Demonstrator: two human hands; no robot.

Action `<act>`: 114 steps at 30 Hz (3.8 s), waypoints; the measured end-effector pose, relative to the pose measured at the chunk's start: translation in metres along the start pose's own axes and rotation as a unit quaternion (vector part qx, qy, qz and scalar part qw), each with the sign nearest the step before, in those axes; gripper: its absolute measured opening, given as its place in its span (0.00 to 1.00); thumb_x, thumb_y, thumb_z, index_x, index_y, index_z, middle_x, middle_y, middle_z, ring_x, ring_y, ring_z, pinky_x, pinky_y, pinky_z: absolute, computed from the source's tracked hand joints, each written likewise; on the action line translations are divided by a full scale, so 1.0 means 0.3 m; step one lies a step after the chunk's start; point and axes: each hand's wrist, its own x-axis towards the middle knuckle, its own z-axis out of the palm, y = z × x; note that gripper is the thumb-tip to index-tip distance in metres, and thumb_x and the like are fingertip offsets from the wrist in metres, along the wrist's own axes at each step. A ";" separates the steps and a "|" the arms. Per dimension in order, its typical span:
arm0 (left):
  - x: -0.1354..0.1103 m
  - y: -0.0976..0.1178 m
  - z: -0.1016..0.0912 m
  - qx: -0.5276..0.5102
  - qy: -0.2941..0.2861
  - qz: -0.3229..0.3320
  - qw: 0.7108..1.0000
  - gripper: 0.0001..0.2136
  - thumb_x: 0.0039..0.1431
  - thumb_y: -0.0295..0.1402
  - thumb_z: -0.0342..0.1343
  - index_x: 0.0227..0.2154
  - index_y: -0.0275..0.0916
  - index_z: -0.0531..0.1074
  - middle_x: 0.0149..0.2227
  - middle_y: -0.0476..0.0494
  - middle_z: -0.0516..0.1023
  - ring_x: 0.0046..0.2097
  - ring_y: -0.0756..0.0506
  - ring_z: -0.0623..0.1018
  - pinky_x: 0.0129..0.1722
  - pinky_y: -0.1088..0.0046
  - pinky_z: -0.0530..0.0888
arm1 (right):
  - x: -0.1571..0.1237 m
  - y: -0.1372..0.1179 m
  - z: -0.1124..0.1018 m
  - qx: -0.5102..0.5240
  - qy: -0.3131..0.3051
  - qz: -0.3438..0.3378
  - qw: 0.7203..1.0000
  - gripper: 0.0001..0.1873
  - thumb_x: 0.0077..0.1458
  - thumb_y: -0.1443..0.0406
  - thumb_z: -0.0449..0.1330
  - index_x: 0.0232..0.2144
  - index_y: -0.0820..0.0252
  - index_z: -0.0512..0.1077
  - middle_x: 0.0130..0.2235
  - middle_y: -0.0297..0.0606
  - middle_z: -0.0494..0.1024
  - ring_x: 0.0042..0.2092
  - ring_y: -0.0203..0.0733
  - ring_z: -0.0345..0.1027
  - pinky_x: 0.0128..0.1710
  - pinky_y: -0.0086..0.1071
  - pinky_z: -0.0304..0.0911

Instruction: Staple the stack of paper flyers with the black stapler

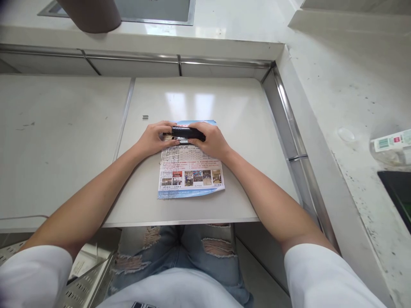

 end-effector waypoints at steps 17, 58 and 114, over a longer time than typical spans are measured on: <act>0.001 0.003 0.002 -0.014 0.013 0.059 0.998 0.13 0.63 0.44 0.69 0.45 0.44 0.86 0.49 0.40 0.87 0.53 0.37 0.83 0.58 0.56 0.78 | 0.015 0.049 -0.011 0.152 0.081 -0.006 0.985 0.17 0.53 0.67 0.54 0.37 0.52 0.82 0.38 0.38 0.83 0.44 0.51 0.74 0.51 0.47 0.69; -0.011 0.034 -0.004 -0.114 0.020 -0.025 0.993 0.11 0.52 0.36 0.72 0.38 0.40 0.84 0.38 0.43 0.87 0.41 0.43 0.84 0.43 0.66 0.83 | -0.009 -0.004 -0.035 0.074 0.238 -0.032 0.968 0.29 0.68 0.53 0.64 0.16 0.55 0.70 0.21 0.32 0.64 0.24 0.36 0.54 0.26 0.38 0.50; -0.023 0.032 0.011 -0.074 0.101 0.015 0.992 0.16 0.57 0.51 0.76 0.38 0.44 0.87 0.39 0.42 0.88 0.41 0.41 0.84 0.44 0.60 0.82 | -0.007 0.070 -0.010 -0.042 0.033 -0.098 0.994 0.20 0.59 0.53 0.73 0.52 0.48 0.82 0.46 0.42 0.83 0.51 0.55 0.74 0.56 0.53 0.72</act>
